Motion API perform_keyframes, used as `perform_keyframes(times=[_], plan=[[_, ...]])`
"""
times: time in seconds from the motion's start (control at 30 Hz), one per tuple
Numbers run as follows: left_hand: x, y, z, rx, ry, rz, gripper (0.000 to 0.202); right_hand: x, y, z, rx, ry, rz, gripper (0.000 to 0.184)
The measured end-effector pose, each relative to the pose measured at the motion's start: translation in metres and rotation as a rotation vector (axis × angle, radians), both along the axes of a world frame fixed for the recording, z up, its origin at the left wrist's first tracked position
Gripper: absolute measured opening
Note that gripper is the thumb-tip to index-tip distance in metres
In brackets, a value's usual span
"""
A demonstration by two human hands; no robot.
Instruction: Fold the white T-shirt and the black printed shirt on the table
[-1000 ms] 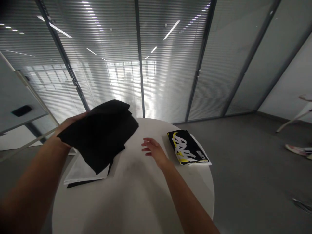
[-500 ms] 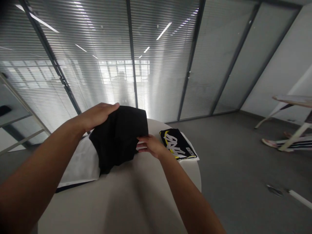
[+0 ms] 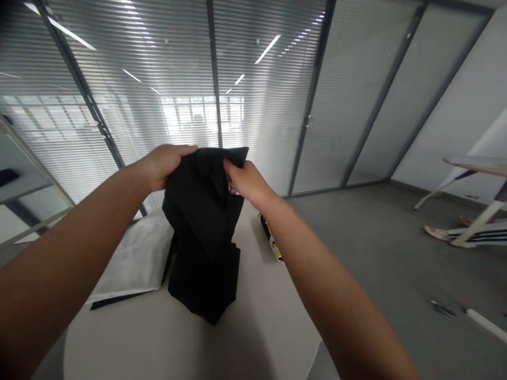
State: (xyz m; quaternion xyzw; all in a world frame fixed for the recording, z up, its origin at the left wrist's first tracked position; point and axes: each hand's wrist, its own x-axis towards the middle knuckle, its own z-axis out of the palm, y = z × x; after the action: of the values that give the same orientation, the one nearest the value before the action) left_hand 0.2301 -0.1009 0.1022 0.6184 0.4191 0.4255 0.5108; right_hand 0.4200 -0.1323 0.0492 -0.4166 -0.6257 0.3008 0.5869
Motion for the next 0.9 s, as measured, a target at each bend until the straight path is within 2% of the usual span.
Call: perform_keyframes(times=[0.1, 0.2, 0.3, 0.4, 0.47, 0.53, 0.6, 0.63, 0.7, 0.73, 0.8, 0.83, 0.9], plan=[[0.003, 0.001, -0.034, 0.054, 0.187, 0.006, 0.017, -0.017, -0.005, 0.001, -0.060, 0.053, 0.148, 0.033], [-0.003, -0.004, -0.061, -0.015, 0.150, -0.113, 0.023, -0.024, -0.015, -0.011, -0.147, -0.023, 0.378, 0.031], [-0.015, -0.016, -0.074, -0.147, -0.023, -0.232, 0.048, -0.021, -0.021, -0.024, -0.242, 0.004, 0.557, 0.052], [-0.023, -0.029, -0.081, -0.130, -0.096, -0.281, 0.064, -0.016, -0.022, -0.032, -0.289, 0.080, 0.612, 0.070], [-0.023, -0.034, -0.090, -0.016, -0.062, -0.215, 0.063, -0.014, -0.021, -0.033, -0.297, 0.112, 0.674, 0.075], [-0.021, -0.032, -0.100, 0.092, -0.013, -0.107, 0.051, -0.013, -0.020, -0.035, -0.295, 0.141, 0.735, 0.076], [-0.021, -0.026, -0.108, 0.131, 0.007, 0.007, 0.035, -0.010, -0.018, -0.043, -0.298, 0.157, 0.707, 0.067], [-0.022, -0.022, -0.111, 0.124, -0.006, 0.065, 0.029, -0.007, -0.017, -0.050, -0.308, 0.152, 0.639, 0.058], [-0.026, -0.014, -0.111, 0.055, -0.100, 0.150, 0.023, -0.002, -0.014, -0.072, -0.321, 0.105, 0.433, 0.044], [-0.028, -0.011, -0.108, -0.007, -0.171, 0.161, 0.021, 0.001, -0.012, -0.084, -0.314, 0.067, 0.312, 0.042], [-0.032, -0.007, -0.101, -0.160, -0.295, 0.111, 0.019, 0.006, -0.012, -0.108, -0.288, -0.011, 0.124, 0.057], [-0.033, -0.007, -0.097, -0.229, -0.336, 0.064, 0.019, 0.007, -0.013, -0.116, -0.289, -0.038, 0.084, 0.068], [-0.035, -0.008, -0.089, -0.303, -0.387, -0.013, 0.018, 0.006, -0.017, -0.125, -0.336, -0.060, 0.115, 0.076]])
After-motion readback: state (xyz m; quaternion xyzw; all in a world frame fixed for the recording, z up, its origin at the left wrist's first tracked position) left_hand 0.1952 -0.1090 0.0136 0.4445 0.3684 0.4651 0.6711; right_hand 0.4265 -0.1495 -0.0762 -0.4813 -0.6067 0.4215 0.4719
